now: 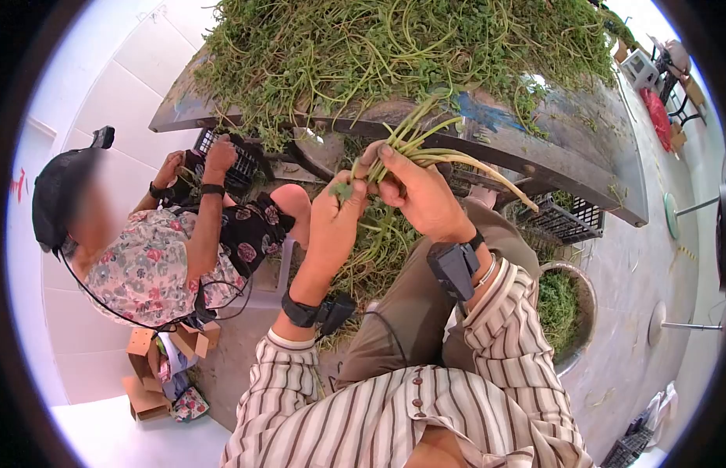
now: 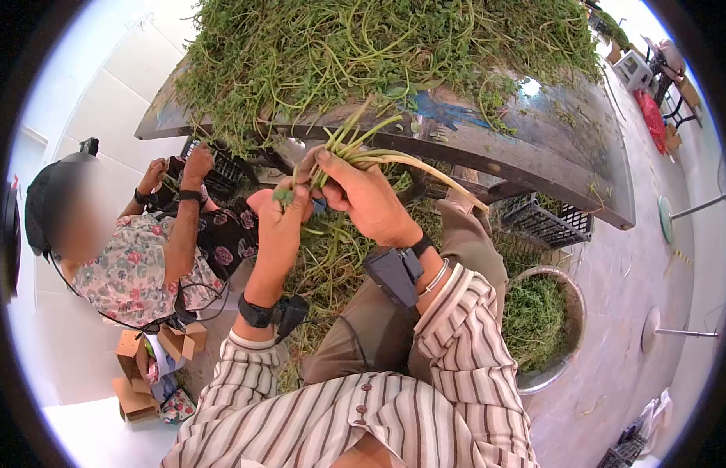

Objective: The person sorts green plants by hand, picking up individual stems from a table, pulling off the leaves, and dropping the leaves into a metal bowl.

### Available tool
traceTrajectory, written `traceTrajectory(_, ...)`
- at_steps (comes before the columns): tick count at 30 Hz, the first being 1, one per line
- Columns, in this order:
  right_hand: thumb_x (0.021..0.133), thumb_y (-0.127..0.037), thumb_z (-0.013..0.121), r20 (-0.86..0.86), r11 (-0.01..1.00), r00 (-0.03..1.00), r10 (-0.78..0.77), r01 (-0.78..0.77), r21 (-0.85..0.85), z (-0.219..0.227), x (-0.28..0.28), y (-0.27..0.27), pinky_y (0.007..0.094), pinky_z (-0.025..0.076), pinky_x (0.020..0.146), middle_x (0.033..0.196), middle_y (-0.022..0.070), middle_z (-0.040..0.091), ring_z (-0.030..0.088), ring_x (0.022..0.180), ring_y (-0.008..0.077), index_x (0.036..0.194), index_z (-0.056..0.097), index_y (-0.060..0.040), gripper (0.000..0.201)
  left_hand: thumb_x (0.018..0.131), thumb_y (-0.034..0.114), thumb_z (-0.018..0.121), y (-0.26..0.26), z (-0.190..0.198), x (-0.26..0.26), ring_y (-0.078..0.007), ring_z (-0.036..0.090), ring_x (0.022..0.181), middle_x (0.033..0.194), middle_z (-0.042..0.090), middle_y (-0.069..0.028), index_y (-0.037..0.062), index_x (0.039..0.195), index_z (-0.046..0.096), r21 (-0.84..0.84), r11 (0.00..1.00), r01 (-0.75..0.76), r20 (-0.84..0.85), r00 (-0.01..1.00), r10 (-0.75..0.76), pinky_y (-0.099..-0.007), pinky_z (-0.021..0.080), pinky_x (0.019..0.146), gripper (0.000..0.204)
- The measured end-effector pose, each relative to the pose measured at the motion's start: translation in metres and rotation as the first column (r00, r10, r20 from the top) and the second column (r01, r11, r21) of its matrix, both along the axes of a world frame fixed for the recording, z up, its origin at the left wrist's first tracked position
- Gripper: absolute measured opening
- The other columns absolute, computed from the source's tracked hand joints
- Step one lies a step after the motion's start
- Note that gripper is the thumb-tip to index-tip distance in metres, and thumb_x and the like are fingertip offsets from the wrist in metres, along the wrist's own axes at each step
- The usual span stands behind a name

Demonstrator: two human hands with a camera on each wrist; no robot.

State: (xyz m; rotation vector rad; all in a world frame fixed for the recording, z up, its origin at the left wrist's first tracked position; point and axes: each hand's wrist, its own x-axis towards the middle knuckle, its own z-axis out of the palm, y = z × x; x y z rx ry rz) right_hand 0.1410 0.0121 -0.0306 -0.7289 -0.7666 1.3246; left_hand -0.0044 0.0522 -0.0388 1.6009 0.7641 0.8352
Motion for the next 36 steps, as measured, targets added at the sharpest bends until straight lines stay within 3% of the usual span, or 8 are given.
traceTrajectory(11,0.093,-0.029,0.047,-0.152,0.974,0.986,0.07,-0.101,-0.201,-0.003,-0.013,0.001,0.0185,0.024,0.039,0.056,-0.0059,0.038,0.034,0.044,0.0037,0.072,0.048,-0.0093,0.029,0.087,0.012,0.053,0.001,0.017,-0.017,-0.0093,0.052,0.071,0.081,0.058,0.0002,-0.0024,0.11,0.058,-0.144,0.93,0.338,-0.024,0.939,-0.344,-0.0227,0.041,0.064,0.027)
traceTrajectory(17,0.091,-0.034,0.047,-0.352,0.978,0.934,0.063,-0.128,-0.164,-0.008,0.006,0.001,0.019,0.02,0.042,0.057,-0.0096,0.029,0.026,0.047,0.0034,0.071,0.045,-0.0153,0.027,0.088,0.016,0.048,-0.009,0.022,-0.022,-0.0088,0.051,0.064,0.069,0.049,0.0028,0.0061,0.092,0.051,-0.457,0.878,-0.142,0.304,0.903,0.304,-0.0234,0.044,0.061,0.011)
traceTrajectory(26,0.081,-0.031,0.056,-0.294,0.959,0.935,-0.196,0.119,-0.258,-0.037,0.005,0.02,0.0247,0.024,0.04,0.058,-0.0022,0.044,0.031,0.046,0.0076,0.069,0.049,-0.0095,0.026,0.093,0.024,0.043,0.078,0.05,-0.037,-0.0167,0.053,0.08,0.083,0.048,-0.0042,0.0075,0.105,0.049,0.065,0.997,0.05,0.181,0.982,-0.061,-0.0313,0.049,0.07,0.021)
traceTrajectory(29,0.082,-0.029,0.054,-0.124,0.902,0.95,-0.287,0.224,-0.37,-0.036,0.004,0.025,0.0261,0.033,0.042,0.059,0.0004,0.047,0.038,0.047,0.0095,0.07,0.054,-0.0071,0.025,0.089,0.021,0.047,0.012,0.067,0.035,-0.0252,0.051,0.097,0.103,0.048,-0.0134,0.0029,0.113,0.048,0.446,0.878,0.176,-0.029,0.983,-0.182,-0.0352,0.046,0.079,0.03)
traceTrajectory(30,0.083,-0.027,0.051,0.49,0.925,0.788,-0.372,0.358,0.127,-0.039,0.01,0.012,0.0245,0.033,0.043,0.057,-0.0001,0.044,0.04,0.047,0.0104,0.07,0.055,-0.0072,0.024,0.088,0.021,0.05,-0.016,0.073,0.069,-0.0276,0.048,0.102,0.109,0.045,-0.0161,0.0013,0.114,0.048,0.418,0.843,0.34,-0.043,0.934,-0.355,-0.036,0.044,0.082,0.033)
traceTrajectory(32,0.088,-0.025,0.047,0.219,0.96,0.936,-0.276,0.258,0.109,-0.045,0.008,0.028,0.0232,0.027,0.041,0.058,-0.0011,0.04,0.032,0.045,0.008,0.076,0.05,-0.0099,0.02,0.084,0.021,0.054,-0.049,0.091,0.114,-0.0322,0.043,0.112,0.12,0.04,-0.0216,-0.0019,0.115,0.048,0.423,0.723,0.546,-0.046,0.81,-0.585,-0.0377,0.04,0.089,0.039)
traceTrajectory(33,0.091,-0.026,0.046,-0.316,0.924,0.94,-0.132,0.001,-0.383,-0.017,0.024,0.015,0.023,0.024,0.04,0.058,-0.0017,0.039,0.028,0.044,0.0063,0.077,0.047,-0.011,0.021,0.083,0.021,0.056,-0.063,0.097,0.129,-0.0346,0.041,0.117,0.126,0.038,-0.0243,-0.0035,0.116,0.048,0.446,0.667,0.597,-0.057,0.762,-0.645,-0.0385,0.039,0.092,0.042)
traceTrajectory(36,0.092,-0.027,0.045,-0.434,0.952,0.877,-0.205,0.076,-0.295,-0.024,0.034,0.012,0.0218,0.025,0.041,0.059,-0.0026,0.039,0.028,0.045,0.0067,0.082,0.048,-0.01,0.02,0.081,0.019,0.058,-0.065,0.102,0.143,-0.0365,0.039,0.12,0.131,0.037,-0.0256,-0.005,0.114,0.052,0.518,0.641,0.567,-0.077,0.777,-0.625,-0.0378,0.036,0.096,0.041)
